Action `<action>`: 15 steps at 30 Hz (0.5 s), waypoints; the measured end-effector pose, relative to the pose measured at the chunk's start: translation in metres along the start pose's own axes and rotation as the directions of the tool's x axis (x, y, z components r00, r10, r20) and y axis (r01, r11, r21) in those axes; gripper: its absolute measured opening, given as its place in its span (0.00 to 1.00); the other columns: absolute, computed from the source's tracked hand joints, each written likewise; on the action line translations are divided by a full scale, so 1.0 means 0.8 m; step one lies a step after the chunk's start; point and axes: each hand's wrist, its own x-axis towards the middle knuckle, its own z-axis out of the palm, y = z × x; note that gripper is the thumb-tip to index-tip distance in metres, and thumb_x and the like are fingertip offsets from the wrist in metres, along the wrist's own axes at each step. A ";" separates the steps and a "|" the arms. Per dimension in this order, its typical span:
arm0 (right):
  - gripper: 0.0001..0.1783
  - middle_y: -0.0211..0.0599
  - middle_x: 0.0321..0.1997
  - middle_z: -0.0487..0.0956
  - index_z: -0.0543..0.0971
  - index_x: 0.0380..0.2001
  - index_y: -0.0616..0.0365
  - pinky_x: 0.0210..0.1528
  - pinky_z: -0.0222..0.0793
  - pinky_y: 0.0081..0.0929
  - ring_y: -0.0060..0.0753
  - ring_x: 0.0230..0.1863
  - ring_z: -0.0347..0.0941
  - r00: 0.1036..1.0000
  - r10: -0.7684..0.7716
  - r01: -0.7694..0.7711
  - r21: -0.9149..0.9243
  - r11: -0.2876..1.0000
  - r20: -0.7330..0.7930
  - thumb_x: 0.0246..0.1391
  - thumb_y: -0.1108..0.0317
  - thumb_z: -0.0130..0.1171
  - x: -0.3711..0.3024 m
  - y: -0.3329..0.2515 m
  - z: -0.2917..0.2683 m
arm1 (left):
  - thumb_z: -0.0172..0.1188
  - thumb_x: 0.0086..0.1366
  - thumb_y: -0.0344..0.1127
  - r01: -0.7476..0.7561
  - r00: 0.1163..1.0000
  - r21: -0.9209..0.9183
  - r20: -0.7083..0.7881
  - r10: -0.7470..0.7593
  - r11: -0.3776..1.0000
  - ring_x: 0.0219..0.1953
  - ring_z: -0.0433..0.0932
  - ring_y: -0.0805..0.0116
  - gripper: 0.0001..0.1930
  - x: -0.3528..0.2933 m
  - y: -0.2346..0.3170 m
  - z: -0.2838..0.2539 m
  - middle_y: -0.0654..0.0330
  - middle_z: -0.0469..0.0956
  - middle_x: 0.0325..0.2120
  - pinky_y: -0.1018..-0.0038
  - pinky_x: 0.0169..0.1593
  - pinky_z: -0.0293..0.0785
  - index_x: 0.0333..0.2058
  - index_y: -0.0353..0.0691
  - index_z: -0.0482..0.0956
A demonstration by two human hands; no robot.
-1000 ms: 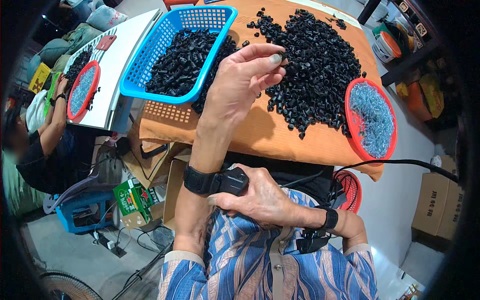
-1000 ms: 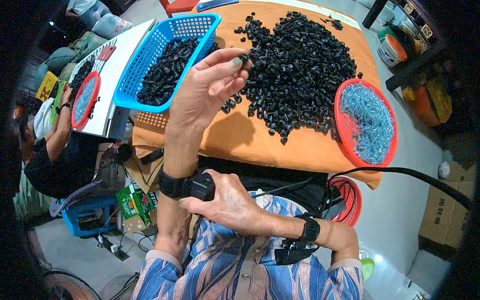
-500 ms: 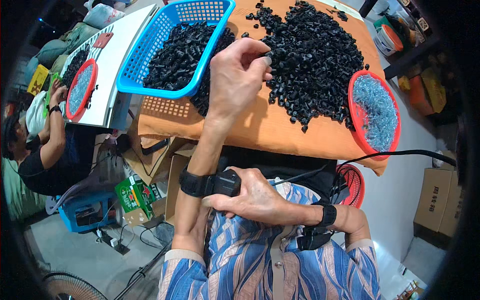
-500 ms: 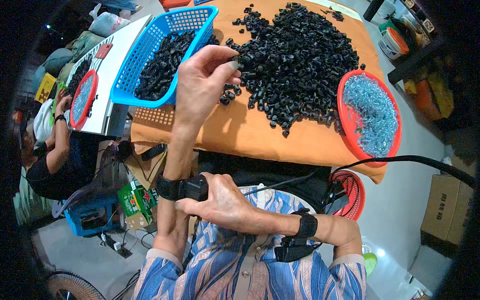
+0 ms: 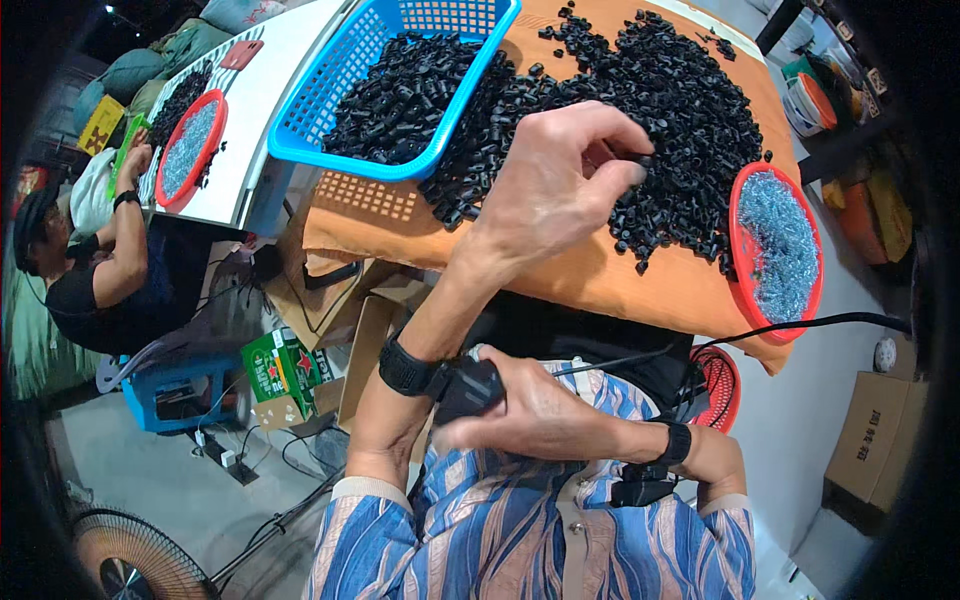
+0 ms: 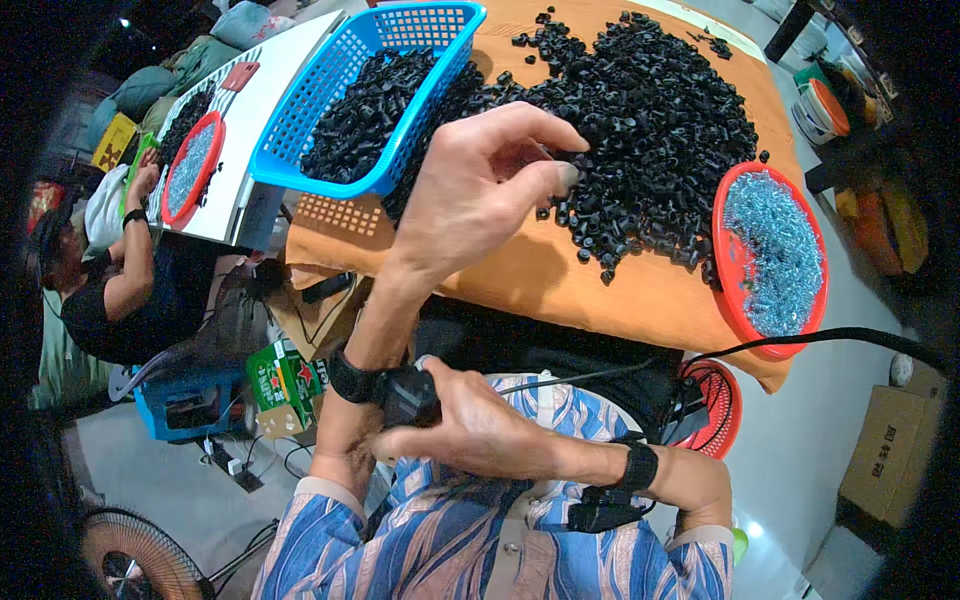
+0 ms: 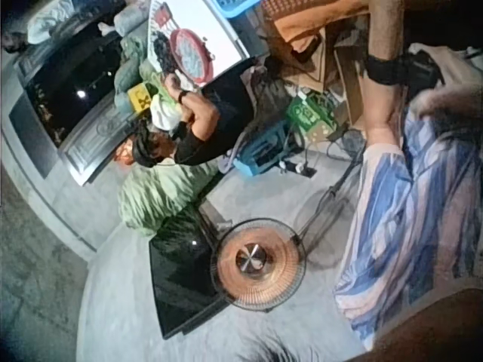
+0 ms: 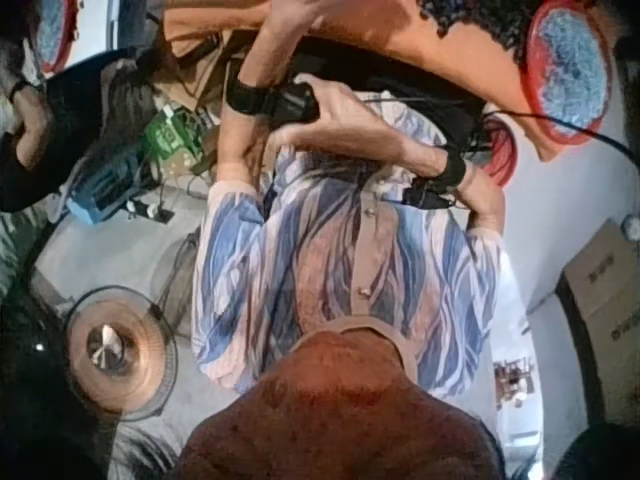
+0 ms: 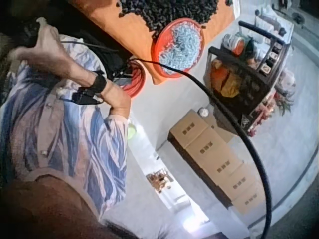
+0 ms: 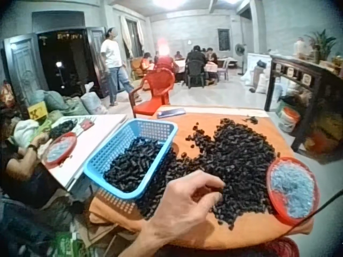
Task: Assembling small black plastic components with blue plastic parts at a table.
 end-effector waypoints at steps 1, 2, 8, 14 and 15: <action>0.28 0.40 0.23 0.76 0.69 0.39 0.71 0.23 0.67 0.24 0.23 0.25 0.72 1.000 0.002 -0.002 0.004 1.000 0.002 0.46 0.58 0.68 -0.003 0.004 -0.002 | 0.58 0.58 0.24 0.005 1.000 -0.001 0.001 -0.005 1.000 0.25 0.78 0.72 0.08 -0.006 0.012 -0.001 0.62 0.77 0.26 0.79 0.29 0.75 0.37 0.35 0.78; 0.27 0.41 0.22 0.76 0.68 0.37 0.69 0.24 0.67 0.25 0.25 0.24 0.71 0.992 -0.097 0.096 0.013 0.995 0.076 0.45 0.59 0.69 -0.006 0.008 -0.004 | 0.59 0.58 0.24 0.089 0.996 -0.289 0.013 -0.089 0.953 0.25 0.77 0.74 0.09 -0.012 0.023 -0.003 0.61 0.78 0.27 0.80 0.29 0.74 0.39 0.34 0.78; 0.20 0.34 0.18 0.71 0.65 0.23 0.62 0.23 0.64 0.26 0.26 0.22 0.68 0.968 -0.200 0.198 0.024 0.980 0.151 0.48 0.63 0.66 -0.012 0.013 -0.013 | 0.59 0.60 0.26 0.128 0.960 -0.758 -0.066 -0.272 0.639 0.28 0.78 0.75 0.10 -0.034 0.013 -0.009 0.58 0.79 0.28 0.80 0.33 0.75 0.40 0.33 0.78; 0.09 0.27 0.26 0.76 0.78 0.32 0.65 0.30 0.68 0.17 0.15 0.27 0.70 0.999 0.008 -0.023 0.409 0.912 0.038 0.56 0.68 0.57 0.001 0.039 -0.024 | 0.57 0.61 0.26 0.115 0.979 -0.941 0.054 -0.194 0.320 0.38 0.74 0.68 0.15 -0.041 0.018 -0.029 0.49 0.76 0.42 0.77 0.41 0.71 0.46 0.31 0.74; 0.10 0.28 0.27 0.77 0.79 0.34 0.64 0.32 0.69 0.16 0.15 0.27 0.70 0.997 0.060 -0.073 0.496 0.865 0.043 0.56 0.67 0.57 0.003 0.037 -0.022 | 0.58 0.60 0.26 0.124 0.978 -0.921 0.049 -0.205 0.369 0.37 0.75 0.69 0.15 -0.041 0.025 -0.024 0.49 0.76 0.42 0.77 0.39 0.72 0.46 0.32 0.74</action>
